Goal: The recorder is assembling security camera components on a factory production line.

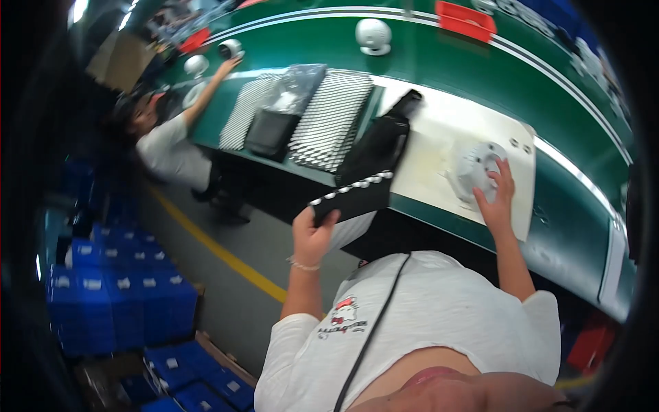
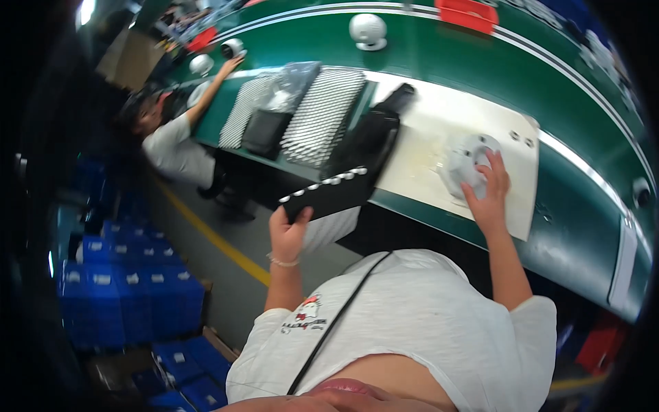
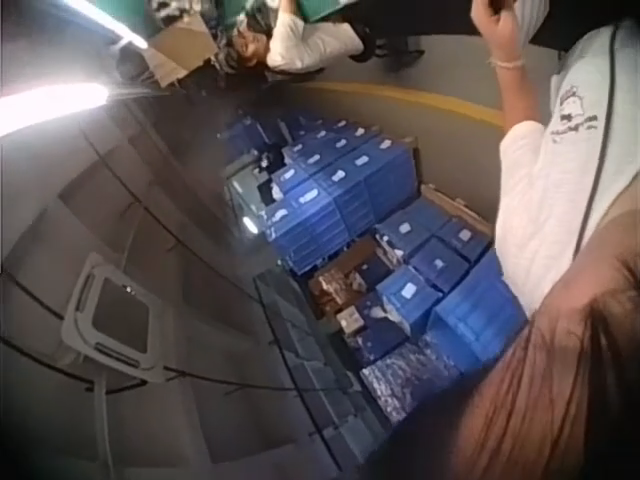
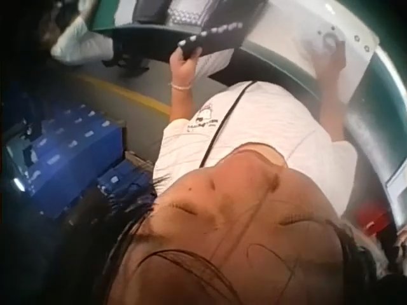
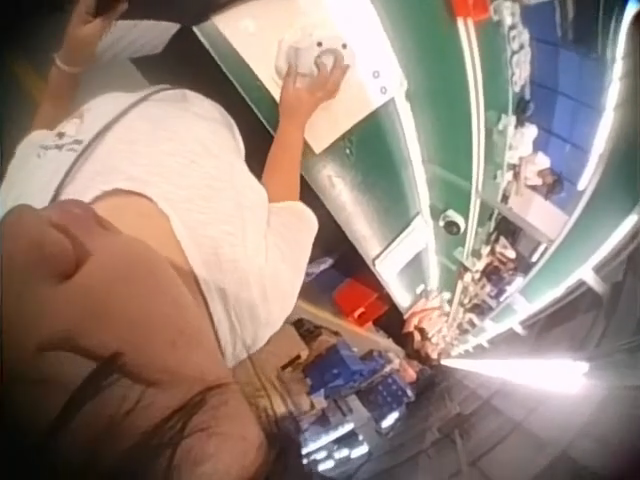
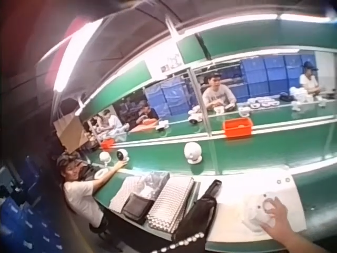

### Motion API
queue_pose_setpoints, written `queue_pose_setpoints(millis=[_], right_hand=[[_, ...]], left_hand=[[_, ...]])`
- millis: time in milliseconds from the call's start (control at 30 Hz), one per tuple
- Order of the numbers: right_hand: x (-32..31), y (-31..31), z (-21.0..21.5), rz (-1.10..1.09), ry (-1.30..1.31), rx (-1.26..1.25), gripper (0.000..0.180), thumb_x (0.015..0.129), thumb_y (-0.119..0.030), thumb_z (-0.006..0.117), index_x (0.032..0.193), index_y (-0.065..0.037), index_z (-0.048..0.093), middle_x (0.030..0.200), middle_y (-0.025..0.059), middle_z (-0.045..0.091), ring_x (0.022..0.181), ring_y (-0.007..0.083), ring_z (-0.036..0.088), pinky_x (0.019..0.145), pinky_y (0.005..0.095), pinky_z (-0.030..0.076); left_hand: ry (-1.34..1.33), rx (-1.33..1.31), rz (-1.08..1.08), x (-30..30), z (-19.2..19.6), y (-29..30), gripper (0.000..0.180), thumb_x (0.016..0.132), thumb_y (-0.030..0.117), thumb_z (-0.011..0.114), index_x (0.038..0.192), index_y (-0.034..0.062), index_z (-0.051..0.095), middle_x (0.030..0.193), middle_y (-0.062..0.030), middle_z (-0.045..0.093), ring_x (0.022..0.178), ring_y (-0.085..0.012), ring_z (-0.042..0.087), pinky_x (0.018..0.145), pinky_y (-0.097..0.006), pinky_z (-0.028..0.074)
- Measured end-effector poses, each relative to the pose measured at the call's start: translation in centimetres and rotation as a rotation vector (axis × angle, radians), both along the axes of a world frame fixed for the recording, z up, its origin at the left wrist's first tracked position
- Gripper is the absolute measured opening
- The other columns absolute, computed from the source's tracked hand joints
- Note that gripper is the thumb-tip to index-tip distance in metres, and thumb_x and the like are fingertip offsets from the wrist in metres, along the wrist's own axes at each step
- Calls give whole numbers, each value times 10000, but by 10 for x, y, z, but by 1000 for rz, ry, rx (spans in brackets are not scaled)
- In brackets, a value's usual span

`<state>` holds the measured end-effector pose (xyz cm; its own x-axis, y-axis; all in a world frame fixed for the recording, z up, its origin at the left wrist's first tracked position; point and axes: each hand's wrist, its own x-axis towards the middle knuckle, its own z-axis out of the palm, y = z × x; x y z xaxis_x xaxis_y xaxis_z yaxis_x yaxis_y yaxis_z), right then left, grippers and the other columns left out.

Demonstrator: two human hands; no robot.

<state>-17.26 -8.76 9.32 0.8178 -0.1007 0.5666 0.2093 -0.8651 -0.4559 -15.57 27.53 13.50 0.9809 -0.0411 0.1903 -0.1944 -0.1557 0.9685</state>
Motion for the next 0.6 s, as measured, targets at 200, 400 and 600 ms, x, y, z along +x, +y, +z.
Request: queue_pose_setpoints(millis=[200, 400, 600], right_hand=[[-2, -21, -12, -76, 18, 482, 72, 796, -119, 529, 832, -68, 493, 1319, 142, 260, 1252, 306, 178, 999, 382, 167], [-14, -30, -6, -49, 117, 534, 80, 822, -168, 507, 830, -88, 499, 1331, 104, 266, 1275, 281, 125, 1011, 383, 133], [-11, -28, -8, -42, 162, 467, 73, 807, -161, 535, 831, -99, 505, 1329, 94, 267, 1281, 291, 94, 1014, 402, 126]], left_hand=[[-78, -37, 20, -1, 1, -7, 150, 762, -12, 564, 911, -9, 570, 781, 6, 556, 660, -51, 469, 585, -178, 375], [-48, -75, -69, 5, -2, -25, 144, 759, -10, 566, 902, -24, 566, 736, 19, 534, 616, -40, 438, 542, -175, 349], [-44, -19, -154, 5, -1, -38, 124, 757, -15, 563, 880, -25, 571, 718, 11, 531, 619, -44, 449, 555, -173, 361]])
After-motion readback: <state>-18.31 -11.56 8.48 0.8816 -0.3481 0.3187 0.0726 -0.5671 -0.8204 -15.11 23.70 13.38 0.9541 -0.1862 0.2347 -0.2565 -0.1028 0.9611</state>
